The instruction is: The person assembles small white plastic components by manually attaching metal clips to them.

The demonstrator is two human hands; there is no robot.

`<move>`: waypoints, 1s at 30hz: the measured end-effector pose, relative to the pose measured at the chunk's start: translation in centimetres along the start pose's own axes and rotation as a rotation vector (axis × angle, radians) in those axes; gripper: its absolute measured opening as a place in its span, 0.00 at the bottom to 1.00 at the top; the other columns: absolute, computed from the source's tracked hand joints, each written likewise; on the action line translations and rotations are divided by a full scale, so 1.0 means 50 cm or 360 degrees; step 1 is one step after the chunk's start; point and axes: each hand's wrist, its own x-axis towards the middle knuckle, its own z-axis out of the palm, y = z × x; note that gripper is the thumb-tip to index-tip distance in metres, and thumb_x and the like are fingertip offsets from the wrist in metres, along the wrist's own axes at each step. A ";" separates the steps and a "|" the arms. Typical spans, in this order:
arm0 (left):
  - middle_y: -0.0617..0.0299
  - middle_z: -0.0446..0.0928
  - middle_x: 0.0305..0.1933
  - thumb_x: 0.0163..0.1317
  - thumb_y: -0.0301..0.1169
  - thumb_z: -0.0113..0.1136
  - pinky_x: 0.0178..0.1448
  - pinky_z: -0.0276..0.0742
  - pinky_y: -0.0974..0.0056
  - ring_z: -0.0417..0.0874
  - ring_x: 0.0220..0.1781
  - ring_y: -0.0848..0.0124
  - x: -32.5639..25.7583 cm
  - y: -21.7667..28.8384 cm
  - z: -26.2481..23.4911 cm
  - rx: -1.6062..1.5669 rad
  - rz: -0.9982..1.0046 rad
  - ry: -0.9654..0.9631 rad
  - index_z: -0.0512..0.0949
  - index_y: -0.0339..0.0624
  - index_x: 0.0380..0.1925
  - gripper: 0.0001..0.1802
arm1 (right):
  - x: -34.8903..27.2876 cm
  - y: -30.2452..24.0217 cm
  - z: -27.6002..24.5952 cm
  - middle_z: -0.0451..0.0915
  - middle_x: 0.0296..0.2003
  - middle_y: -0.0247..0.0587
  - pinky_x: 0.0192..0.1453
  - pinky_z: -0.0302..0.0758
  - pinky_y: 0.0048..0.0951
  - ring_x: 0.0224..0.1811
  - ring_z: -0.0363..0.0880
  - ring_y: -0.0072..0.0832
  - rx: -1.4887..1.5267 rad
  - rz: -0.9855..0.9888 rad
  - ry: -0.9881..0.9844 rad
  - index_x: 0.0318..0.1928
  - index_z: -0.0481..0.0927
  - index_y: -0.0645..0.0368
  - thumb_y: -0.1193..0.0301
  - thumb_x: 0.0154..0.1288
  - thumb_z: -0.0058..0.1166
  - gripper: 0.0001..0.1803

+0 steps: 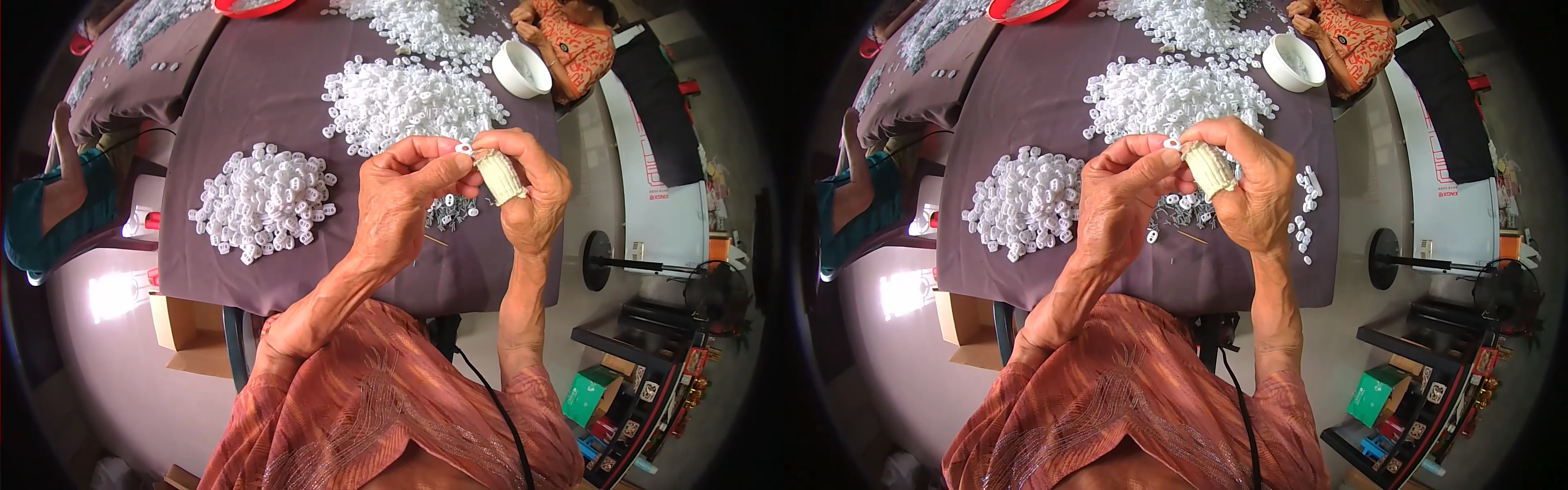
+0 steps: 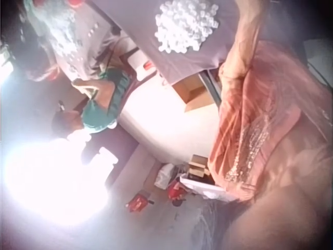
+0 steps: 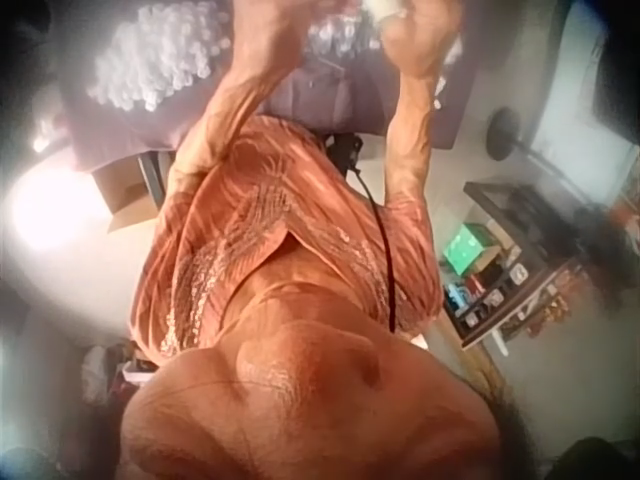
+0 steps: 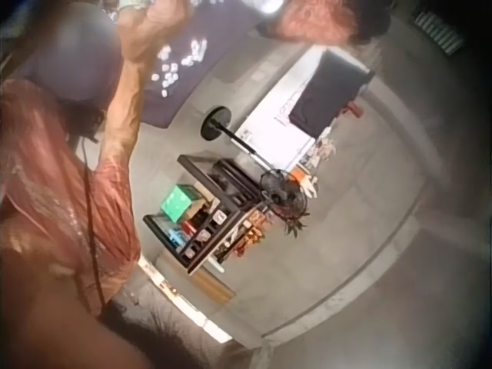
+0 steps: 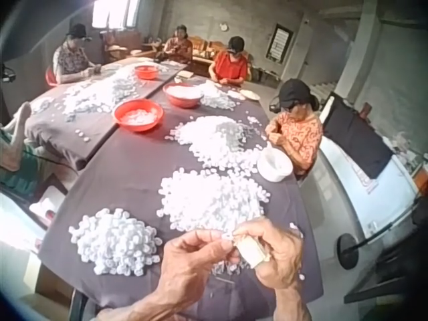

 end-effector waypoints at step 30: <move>0.61 0.76 0.30 0.53 0.27 0.60 0.36 0.72 0.70 0.76 0.30 0.74 0.028 -0.010 -0.034 0.0113 0.0011 -0.0005 0.76 0.33 0.34 0.10 | 0.000 0.030 0.020 0.74 0.27 0.37 0.34 0.68 0.20 0.30 0.72 0.21 0.0124 0.0093 0.0034 0.30 0.75 0.66 0.80 0.46 0.43 0.09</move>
